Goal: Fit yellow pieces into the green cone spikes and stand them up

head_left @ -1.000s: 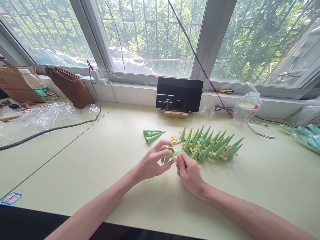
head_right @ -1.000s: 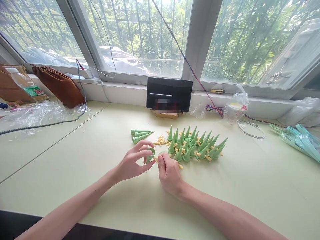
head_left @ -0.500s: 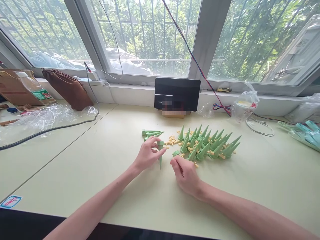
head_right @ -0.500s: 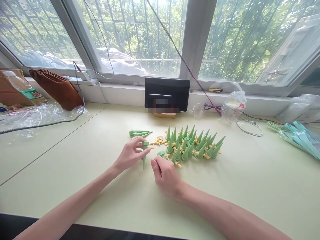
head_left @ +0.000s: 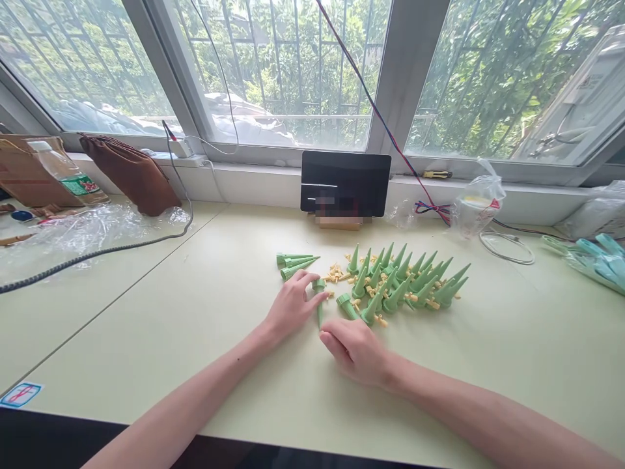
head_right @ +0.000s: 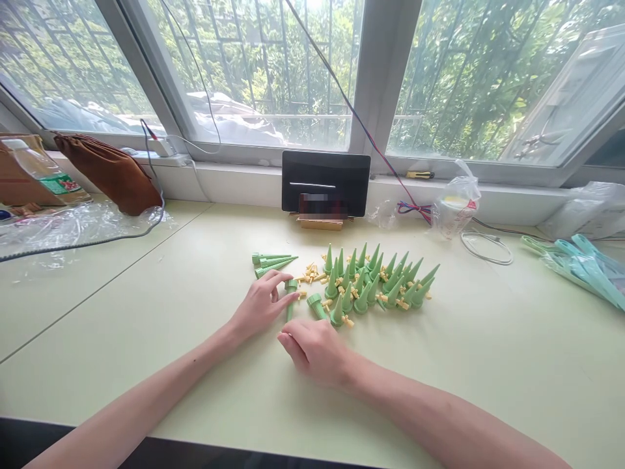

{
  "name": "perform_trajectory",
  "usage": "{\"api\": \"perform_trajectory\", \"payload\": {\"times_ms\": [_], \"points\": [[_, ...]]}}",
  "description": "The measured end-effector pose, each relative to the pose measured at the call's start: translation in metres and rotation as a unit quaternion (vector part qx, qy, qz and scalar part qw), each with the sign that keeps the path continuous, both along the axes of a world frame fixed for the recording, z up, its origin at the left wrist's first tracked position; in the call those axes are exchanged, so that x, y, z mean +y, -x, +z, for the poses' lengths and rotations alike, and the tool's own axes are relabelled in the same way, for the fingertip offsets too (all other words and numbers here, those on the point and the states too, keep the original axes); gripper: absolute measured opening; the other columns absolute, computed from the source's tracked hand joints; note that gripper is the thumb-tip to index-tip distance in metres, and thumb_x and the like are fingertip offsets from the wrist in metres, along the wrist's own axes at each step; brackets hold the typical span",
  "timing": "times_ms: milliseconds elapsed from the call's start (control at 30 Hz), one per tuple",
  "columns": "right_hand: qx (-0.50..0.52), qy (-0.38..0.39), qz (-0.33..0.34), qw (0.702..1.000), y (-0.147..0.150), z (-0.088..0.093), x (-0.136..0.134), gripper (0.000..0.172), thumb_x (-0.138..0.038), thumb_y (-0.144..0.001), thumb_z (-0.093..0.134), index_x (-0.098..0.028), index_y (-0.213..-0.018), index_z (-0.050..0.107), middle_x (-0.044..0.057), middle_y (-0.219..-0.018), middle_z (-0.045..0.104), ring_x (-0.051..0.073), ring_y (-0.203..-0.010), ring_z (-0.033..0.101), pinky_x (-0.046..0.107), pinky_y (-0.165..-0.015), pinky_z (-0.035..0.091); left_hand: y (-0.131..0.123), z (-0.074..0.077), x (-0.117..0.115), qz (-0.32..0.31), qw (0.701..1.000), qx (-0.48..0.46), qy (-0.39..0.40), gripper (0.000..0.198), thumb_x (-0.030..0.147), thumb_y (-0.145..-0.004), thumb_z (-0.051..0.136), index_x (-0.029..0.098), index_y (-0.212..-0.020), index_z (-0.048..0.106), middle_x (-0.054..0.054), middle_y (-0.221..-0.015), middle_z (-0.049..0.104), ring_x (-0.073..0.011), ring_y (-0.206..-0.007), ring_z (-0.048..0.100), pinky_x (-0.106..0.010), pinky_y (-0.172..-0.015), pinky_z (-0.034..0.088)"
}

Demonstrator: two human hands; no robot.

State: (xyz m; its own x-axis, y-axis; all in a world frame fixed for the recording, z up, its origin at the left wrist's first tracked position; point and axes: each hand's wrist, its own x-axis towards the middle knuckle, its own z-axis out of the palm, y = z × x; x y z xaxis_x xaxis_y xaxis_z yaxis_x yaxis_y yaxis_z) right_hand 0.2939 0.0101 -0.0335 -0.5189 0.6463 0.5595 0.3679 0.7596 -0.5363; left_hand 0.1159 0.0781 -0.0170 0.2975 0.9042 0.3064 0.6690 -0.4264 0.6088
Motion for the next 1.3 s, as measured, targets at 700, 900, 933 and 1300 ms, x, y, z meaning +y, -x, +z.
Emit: {"api": "perform_trajectory", "payload": {"times_ms": [700,900,933,1300], "points": [[-0.121,-0.048,-0.031,0.991,0.001,0.011,-0.006,0.019,-0.024,-0.104,0.040,-0.017,-0.112,0.055,0.008,-0.098,0.067,0.013,-0.066,0.056,0.024,-0.053,0.035,0.020,0.012,0.014,0.194,0.974,0.106,-0.060,0.029,0.026,-0.087,0.054,0.017,-0.115,0.061,-0.015,-0.111,0.058,-0.0345,-0.106,0.047,-0.047,-0.091,0.046],[-0.198,-0.028,-0.039,0.979,0.002,0.015,-0.007,0.035,-0.023,-0.103,0.041,-0.017,-0.137,0.048,0.016,-0.150,0.048,0.019,-0.087,0.069,0.029,-0.067,0.051,0.019,0.011,0.015,0.187,0.972,0.136,-0.035,0.029,0.025,-0.088,0.053,0.019,-0.116,0.060,-0.014,-0.108,0.061,-0.0344,-0.103,0.051,-0.047,-0.091,0.046],[-0.204,-0.022,-0.041,0.978,0.003,0.015,-0.007,0.036,-0.023,-0.102,0.041,-0.017,-0.137,0.049,0.017,-0.151,0.047,0.020,-0.088,0.070,0.030,-0.068,0.052,0.020,0.011,0.015,0.186,0.972,0.138,-0.033,0.029,0.025,-0.088,0.052,0.019,-0.115,0.060,-0.013,-0.107,0.061,-0.0342,-0.103,0.052,-0.047,-0.091,0.046],[-0.189,-0.051,-0.069,0.978,0.005,0.014,-0.007,0.029,-0.016,-0.099,0.048,-0.016,-0.127,0.053,0.014,-0.113,0.065,0.019,-0.082,0.068,0.027,-0.064,0.049,0.020,0.011,0.014,0.173,0.973,0.154,-0.011,0.021,0.019,-0.090,0.049,0.020,-0.108,0.060,-0.013,-0.105,0.058,-0.0325,-0.100,0.053,-0.044,-0.088,0.047]]}}
